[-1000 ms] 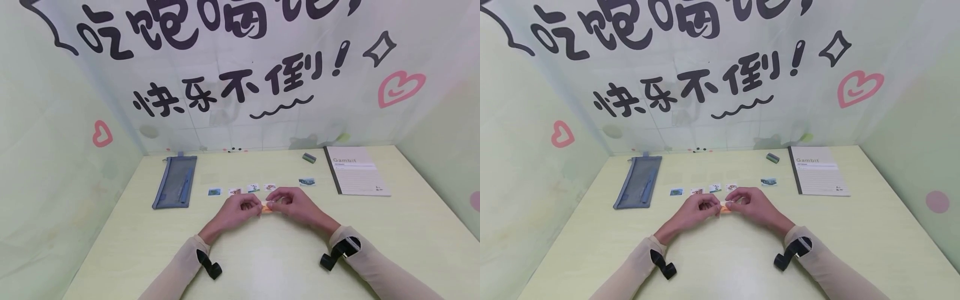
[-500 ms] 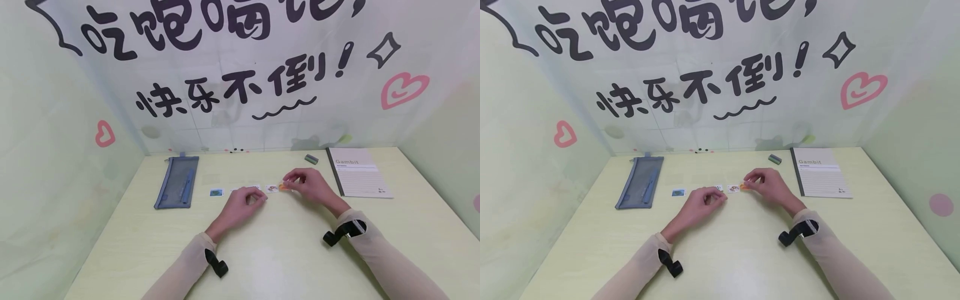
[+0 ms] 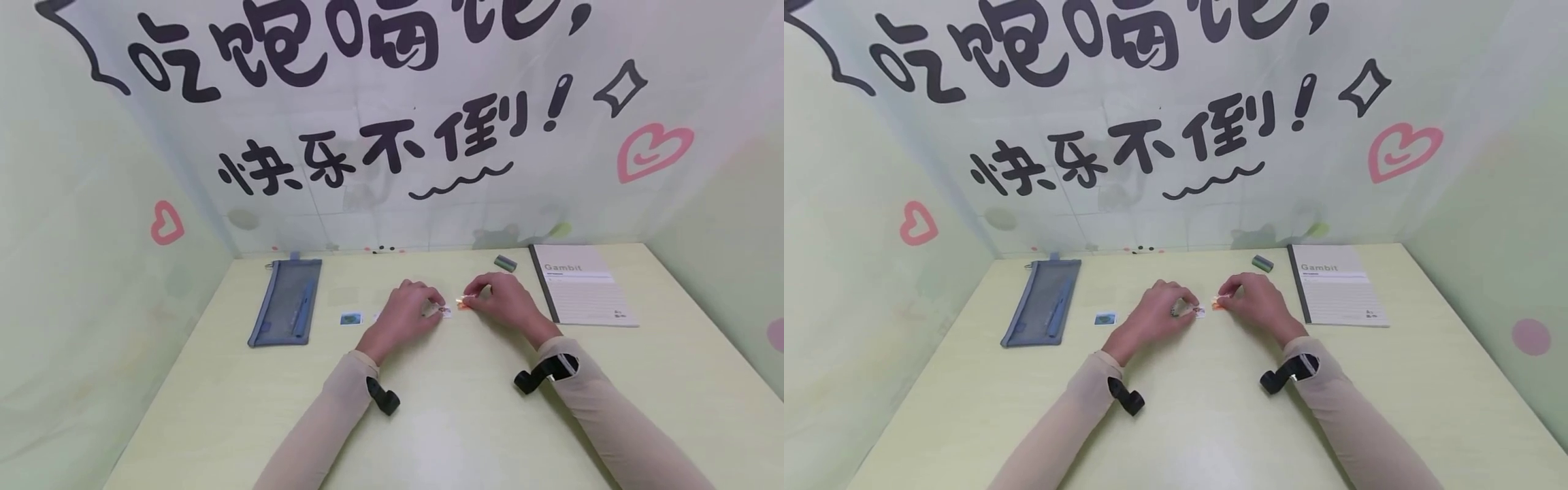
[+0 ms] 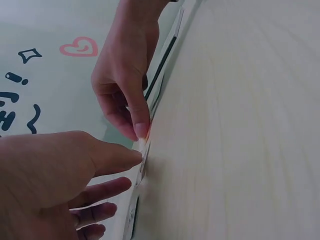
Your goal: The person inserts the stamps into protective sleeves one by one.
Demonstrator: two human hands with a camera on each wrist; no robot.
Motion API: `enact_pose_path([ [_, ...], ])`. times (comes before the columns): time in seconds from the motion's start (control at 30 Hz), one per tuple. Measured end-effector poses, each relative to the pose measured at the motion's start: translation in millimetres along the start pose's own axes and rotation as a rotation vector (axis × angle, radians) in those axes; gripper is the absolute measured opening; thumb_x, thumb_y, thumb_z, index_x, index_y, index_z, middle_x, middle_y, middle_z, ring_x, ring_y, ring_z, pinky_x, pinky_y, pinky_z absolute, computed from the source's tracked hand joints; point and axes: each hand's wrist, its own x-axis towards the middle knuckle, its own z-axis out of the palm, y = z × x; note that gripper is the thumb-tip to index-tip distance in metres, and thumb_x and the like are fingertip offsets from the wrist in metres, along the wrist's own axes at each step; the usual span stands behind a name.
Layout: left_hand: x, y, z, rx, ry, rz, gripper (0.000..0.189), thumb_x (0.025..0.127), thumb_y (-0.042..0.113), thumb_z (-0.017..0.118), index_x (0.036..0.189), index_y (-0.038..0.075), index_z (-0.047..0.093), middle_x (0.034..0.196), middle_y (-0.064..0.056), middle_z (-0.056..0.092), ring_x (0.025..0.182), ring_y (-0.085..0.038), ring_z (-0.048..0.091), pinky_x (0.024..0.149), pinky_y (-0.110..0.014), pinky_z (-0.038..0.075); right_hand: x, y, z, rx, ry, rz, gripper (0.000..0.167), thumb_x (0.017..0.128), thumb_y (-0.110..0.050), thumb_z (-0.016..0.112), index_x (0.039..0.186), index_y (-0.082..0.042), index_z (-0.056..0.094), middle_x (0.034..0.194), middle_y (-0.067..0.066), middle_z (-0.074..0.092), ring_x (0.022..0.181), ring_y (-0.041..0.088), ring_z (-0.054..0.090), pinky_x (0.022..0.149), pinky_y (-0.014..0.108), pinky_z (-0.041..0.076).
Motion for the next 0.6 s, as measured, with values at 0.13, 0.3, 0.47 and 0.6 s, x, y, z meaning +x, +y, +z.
enact_pose_path([
  [0.13,1.7,1.6,-0.3,0.027,-0.020,-0.018,0.021,0.101,0.030,0.079,0.121,0.024,0.079,0.127,-0.001,0.074,0.118,-0.025,0.060,0.103,-0.044,0.051,-1.0,1.3,0.1,0.000,0.032,-0.010,0.014,0.091,-0.025,0.089,0.102,-0.017,0.084,0.102,0.001,0.080,0.104,0.024,0.070,0.092,0.044,0.054],
  [0.3,3.0,1.6,0.1,0.003,-0.024,-0.028,0.025,0.100,0.028,0.081,0.124,0.021,0.078,0.123,-0.001,0.076,0.111,-0.023,0.059,0.100,-0.041,0.050,-0.7,0.0,-0.9,0.003,0.032,-0.052,0.008,0.090,-0.021,0.090,0.095,-0.015,0.086,0.100,0.003,0.081,0.104,0.026,0.073,0.096,0.049,0.057],
  [0.47,4.9,-0.8,2.3,-0.053,-0.036,-0.038,0.029,0.099,0.025,0.082,0.127,0.020,0.078,0.116,0.000,0.078,0.108,-0.022,0.060,0.100,-0.039,0.048,-1.4,0.2,-0.1,-0.003,0.026,-0.076,0.007,0.091,-0.019,0.090,0.095,-0.015,0.087,0.098,0.001,0.082,0.102,0.024,0.075,0.096,0.049,0.059],
  [0.6,6.4,-3.7,4.5,-0.080,-0.032,-0.040,0.028,0.098,0.024,0.084,0.125,0.020,0.079,0.111,0.002,0.077,0.104,-0.019,0.059,0.099,-0.037,0.046,-3.2,-1.3,0.2,0.002,0.021,-0.082,0.006,0.091,-0.018,0.089,0.095,-0.014,0.087,0.097,0.001,0.082,0.102,0.025,0.075,0.096,0.050,0.058],
])
